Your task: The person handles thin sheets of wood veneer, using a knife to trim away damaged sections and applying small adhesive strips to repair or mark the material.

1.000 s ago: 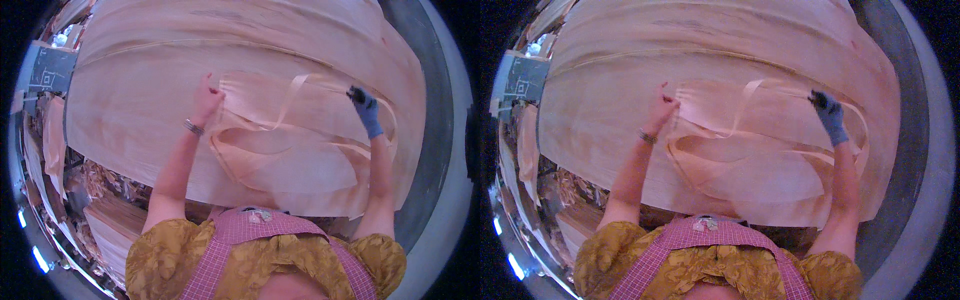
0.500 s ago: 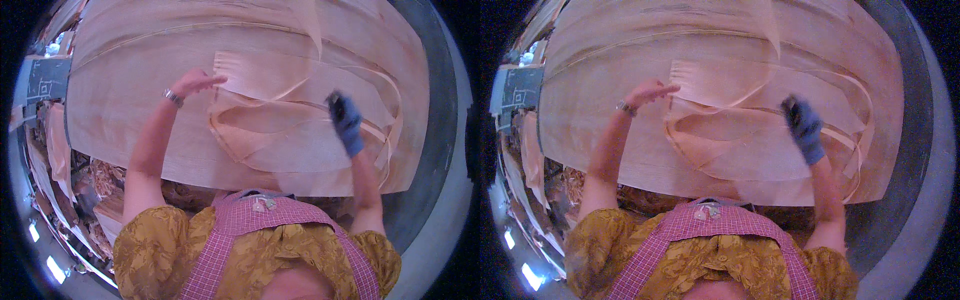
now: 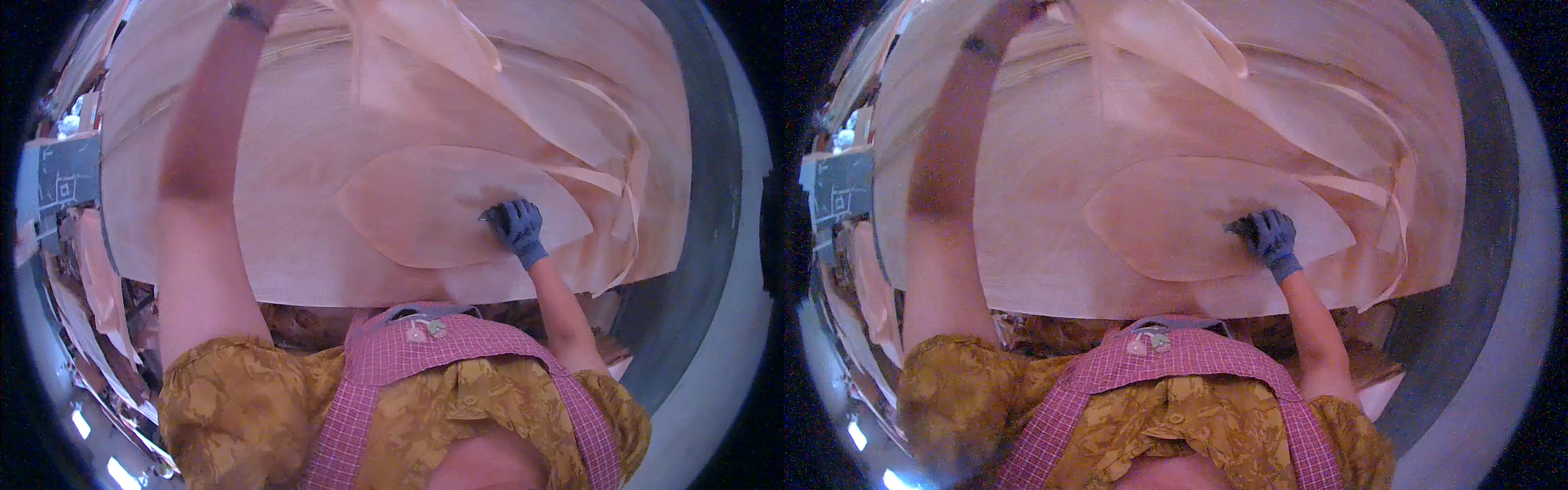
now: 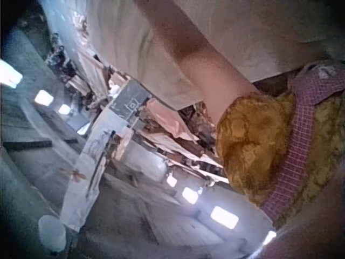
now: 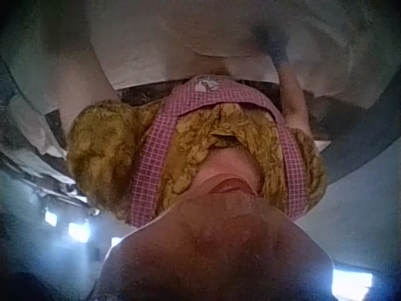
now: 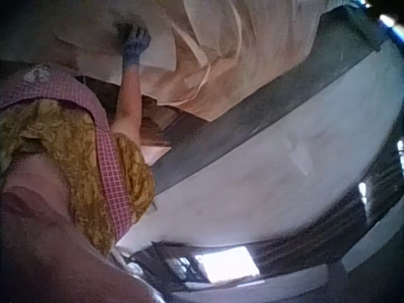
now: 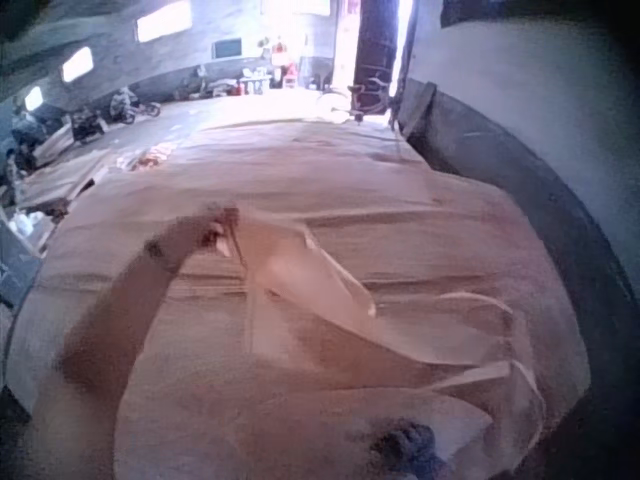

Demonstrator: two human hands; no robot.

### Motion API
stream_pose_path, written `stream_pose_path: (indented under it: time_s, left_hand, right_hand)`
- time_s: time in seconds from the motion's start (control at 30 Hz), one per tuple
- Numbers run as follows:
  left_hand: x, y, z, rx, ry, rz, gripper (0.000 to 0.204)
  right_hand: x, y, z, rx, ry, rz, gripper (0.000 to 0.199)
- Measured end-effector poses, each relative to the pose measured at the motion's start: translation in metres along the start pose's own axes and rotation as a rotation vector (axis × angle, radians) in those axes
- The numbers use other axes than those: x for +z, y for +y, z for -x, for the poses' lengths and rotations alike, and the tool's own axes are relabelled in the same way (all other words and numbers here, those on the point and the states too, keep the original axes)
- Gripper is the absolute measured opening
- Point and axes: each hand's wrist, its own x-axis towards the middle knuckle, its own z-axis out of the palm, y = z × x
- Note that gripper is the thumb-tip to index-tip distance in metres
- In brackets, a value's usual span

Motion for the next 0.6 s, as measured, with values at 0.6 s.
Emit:
stream_pose_path:
  time_s: [0.6]
  left_hand:
    - [0.036, -0.125, 0.319, -0.479, 0.565, 0.683, 0.031]
  right_hand:
    - [0.002, -0.019, -0.011, 0.027, -0.003, -0.093, 0.033]
